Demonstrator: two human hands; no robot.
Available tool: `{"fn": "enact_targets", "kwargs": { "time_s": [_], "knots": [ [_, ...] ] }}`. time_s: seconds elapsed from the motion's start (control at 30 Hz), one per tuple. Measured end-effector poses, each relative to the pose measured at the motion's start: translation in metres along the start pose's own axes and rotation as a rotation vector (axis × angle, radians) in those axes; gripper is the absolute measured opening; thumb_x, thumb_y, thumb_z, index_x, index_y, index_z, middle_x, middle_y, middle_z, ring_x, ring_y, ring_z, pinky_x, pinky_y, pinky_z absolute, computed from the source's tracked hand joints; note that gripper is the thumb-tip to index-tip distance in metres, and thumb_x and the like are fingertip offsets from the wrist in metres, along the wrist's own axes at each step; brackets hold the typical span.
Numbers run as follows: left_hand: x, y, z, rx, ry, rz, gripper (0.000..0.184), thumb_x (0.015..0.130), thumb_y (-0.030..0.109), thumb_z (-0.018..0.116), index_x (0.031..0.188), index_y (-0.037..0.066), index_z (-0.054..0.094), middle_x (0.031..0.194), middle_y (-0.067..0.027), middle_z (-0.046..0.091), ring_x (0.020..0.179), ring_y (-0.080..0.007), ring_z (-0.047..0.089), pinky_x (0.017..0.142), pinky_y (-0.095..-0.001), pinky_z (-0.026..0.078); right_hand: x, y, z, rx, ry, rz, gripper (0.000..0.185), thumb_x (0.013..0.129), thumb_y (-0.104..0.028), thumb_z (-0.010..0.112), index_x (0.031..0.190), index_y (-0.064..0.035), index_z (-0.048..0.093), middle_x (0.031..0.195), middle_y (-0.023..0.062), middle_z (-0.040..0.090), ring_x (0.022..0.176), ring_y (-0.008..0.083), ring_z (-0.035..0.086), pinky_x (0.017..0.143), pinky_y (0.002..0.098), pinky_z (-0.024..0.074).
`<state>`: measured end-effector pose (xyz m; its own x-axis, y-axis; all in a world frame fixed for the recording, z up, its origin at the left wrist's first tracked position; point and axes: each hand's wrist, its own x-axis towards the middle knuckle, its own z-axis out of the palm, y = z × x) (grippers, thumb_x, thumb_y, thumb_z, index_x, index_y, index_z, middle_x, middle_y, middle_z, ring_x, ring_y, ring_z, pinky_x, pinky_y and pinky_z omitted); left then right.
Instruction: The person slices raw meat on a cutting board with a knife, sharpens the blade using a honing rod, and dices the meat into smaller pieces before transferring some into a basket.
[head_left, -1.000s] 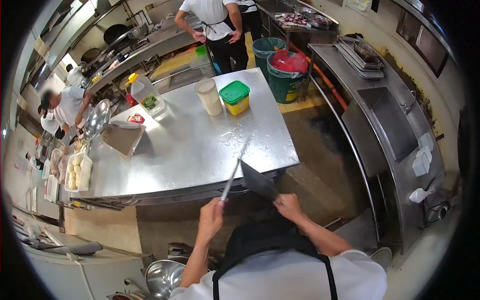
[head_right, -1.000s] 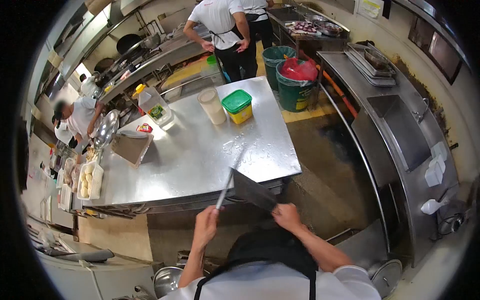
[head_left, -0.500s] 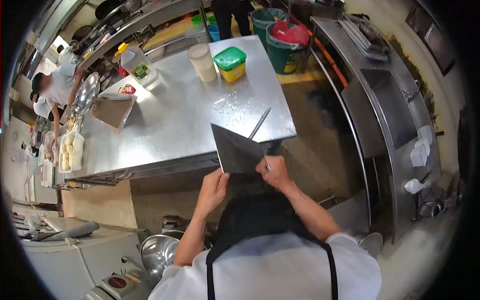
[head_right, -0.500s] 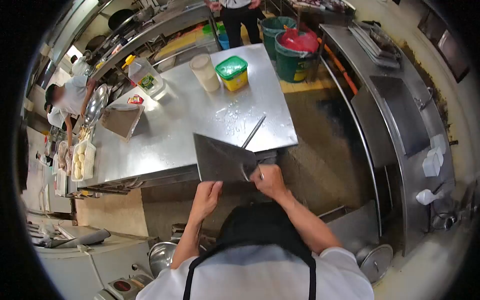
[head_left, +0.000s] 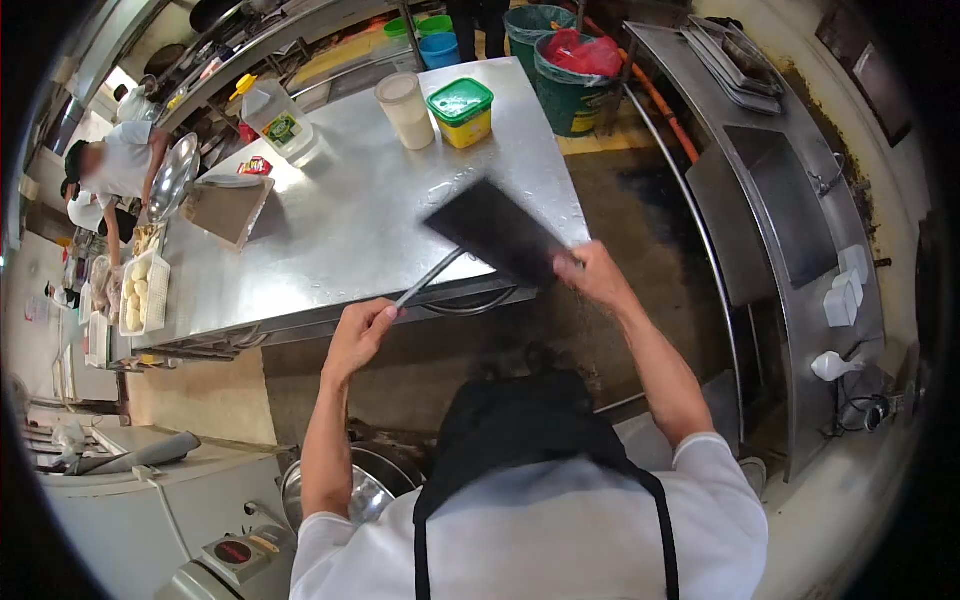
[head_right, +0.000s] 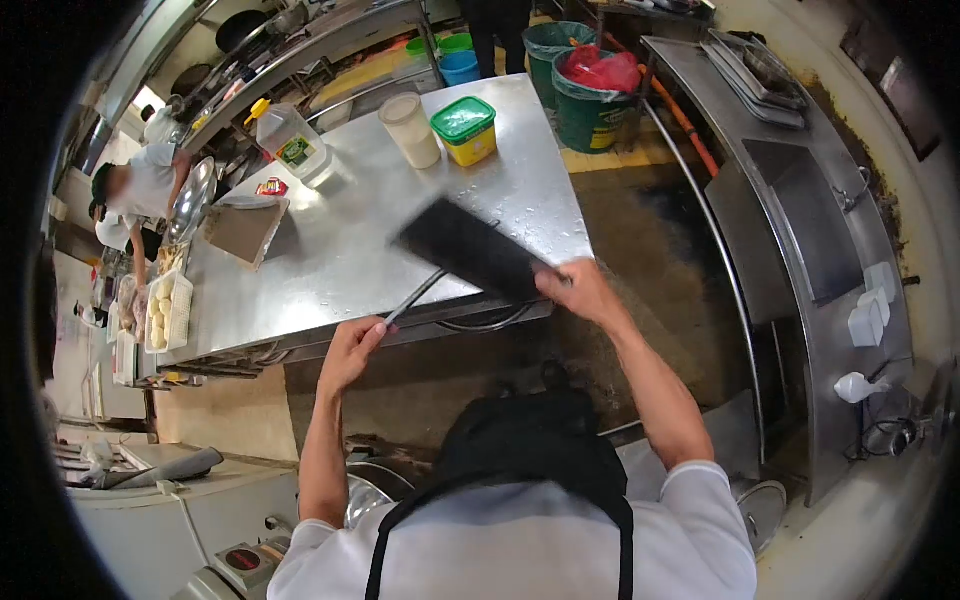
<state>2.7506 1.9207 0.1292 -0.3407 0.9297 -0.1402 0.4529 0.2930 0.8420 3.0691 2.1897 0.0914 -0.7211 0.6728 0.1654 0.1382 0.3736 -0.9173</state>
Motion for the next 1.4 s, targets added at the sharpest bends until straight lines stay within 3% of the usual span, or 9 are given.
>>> {"fn": "enact_targets", "kwargs": {
  "time_s": [0.2,0.23,0.3,0.47,0.57,0.73,0.93,1.17,1.4],
  "knots": [
    [-0.008,0.021,0.003,0.043,-0.037,0.021,0.037,0.105,0.031,0.059,0.099,-0.003,0.073,0.061,0.0009,0.045,0.059,-0.0096,0.042,0.054,-0.0321,0.034,0.018,0.016,0.022,0.02,0.021,0.382,0.055,0.097,-0.052,0.067,0.106,0.002,0.075,0.072,0.0055,0.066,0.065,0.0156,0.061,0.064,0.0344,0.0491],
    [-0.011,0.019,-0.008,0.034,0.03,-0.009,0.037,0.105,0.03,0.059,0.099,-0.003,0.074,0.061,0.0009,0.045,0.059,-0.0097,0.042,0.054,-0.0321,0.034,-0.003,0.055,0.048,-0.168,0.385,-0.121,0.053,0.097,-0.049,0.068,0.106,0.003,0.076,0.083,0.013,0.075,0.08,0.0225,0.071,0.078,0.04,0.0542],
    [-0.034,0.003,-0.033,0.002,0.179,-0.054,0.036,0.105,0.029,0.058,0.1,-0.003,0.074,0.061,0.0009,0.046,0.059,-0.0098,0.042,0.054,-0.0321,0.034,-0.068,0.104,0.029,-0.156,-0.099,0.377,0.045,0.093,-0.04,0.076,0.118,-0.0027,0.076,0.11,0.0186,0.077,0.103,0.0282,0.075,0.091,0.041,0.0543],
    [-0.025,0.009,-0.004,0.128,0.035,0.029,0.029,0.103,0.025,0.061,0.103,-0.001,0.074,0.062,-0.0049,0.048,0.06,-0.0137,0.043,0.055,-0.0351,0.038,-0.011,0.029,0.044,0.004,0.132,0.252,0.043,0.095,-0.038,0.074,0.111,0.0024,0.078,0.097,0.0146,0.079,0.095,0.019,0.074,0.086,0.0345,0.055],
    [-0.012,0.016,0.014,0.144,0.007,0.096,0.032,0.104,0.027,0.059,0.104,-0.002,0.073,0.062,-0.0043,0.049,0.06,-0.0139,0.043,0.055,-0.035,0.038,0.02,0.008,0.05,0.108,0.071,0.195,0.051,0.097,-0.048,0.069,0.103,0.0009,0.078,0.062,-0.0016,0.056,0.062,0.0093,0.054,0.06,0.0335,0.0452],
    [-0.034,-0.009,-0.042,-0.025,0.377,-0.039,0.041,0.108,0.033,0.054,0.103,-0.001,0.076,0.063,0.0037,0.047,0.059,-0.0084,0.043,0.053,-0.0303,0.034,-0.087,0.099,0.037,-0.147,-0.077,0.372,0.037,0.093,-0.035,0.076,0.113,-0.0043,0.079,0.1,0.0172,0.079,0.096,0.017,0.074,0.082,0.0341,0.0557],
    [-0.019,0.005,0.007,-0.033,0.276,-0.058,0.034,0.108,0.026,0.055,0.104,-0.002,0.074,0.064,0.0036,0.049,0.061,-0.0067,0.044,0.054,-0.0287,0.036,-0.008,-0.009,0.039,-0.083,0.011,0.148,0.039,0.087,-0.034,0.083,0.084,0.0028,0.072,0.073,0.0112,0.07,0.068,0.0126,0.058,0.067,0.0361,0.0496],
    [-0.031,0.02,0.061,-0.135,0.216,-0.11,0.029,0.105,0.021,0.057,0.106,-0.003,0.074,0.065,-0.0025,0.053,0.062,-0.0095,0.048,0.057,-0.0305,0.04,-0.077,0.047,0.074,-0.074,0.224,0.166,0.046,0.09,-0.032,0.081,0.065,0.001,0.061,0.057,0.0094,0.059,0.058,0.0114,0.053,0.055,0.0371,0.0446],
    [-0.016,0.044,0.084,0.139,0.072,-0.166,0.025,0.103,0.018,0.059,0.105,-0.005,0.069,0.066,-0.0117,0.054,0.06,-0.0147,0.047,0.058,-0.0339,0.041,-0.023,-0.006,0.104,-0.043,0.251,-0.13,0.014,0.077,-0.008,0.078,0.072,-0.0025,0.067,0.07,0.0188,0.067,0.067,0.0384,0.069,0.061,0.0437,0.053]
  ]
}}
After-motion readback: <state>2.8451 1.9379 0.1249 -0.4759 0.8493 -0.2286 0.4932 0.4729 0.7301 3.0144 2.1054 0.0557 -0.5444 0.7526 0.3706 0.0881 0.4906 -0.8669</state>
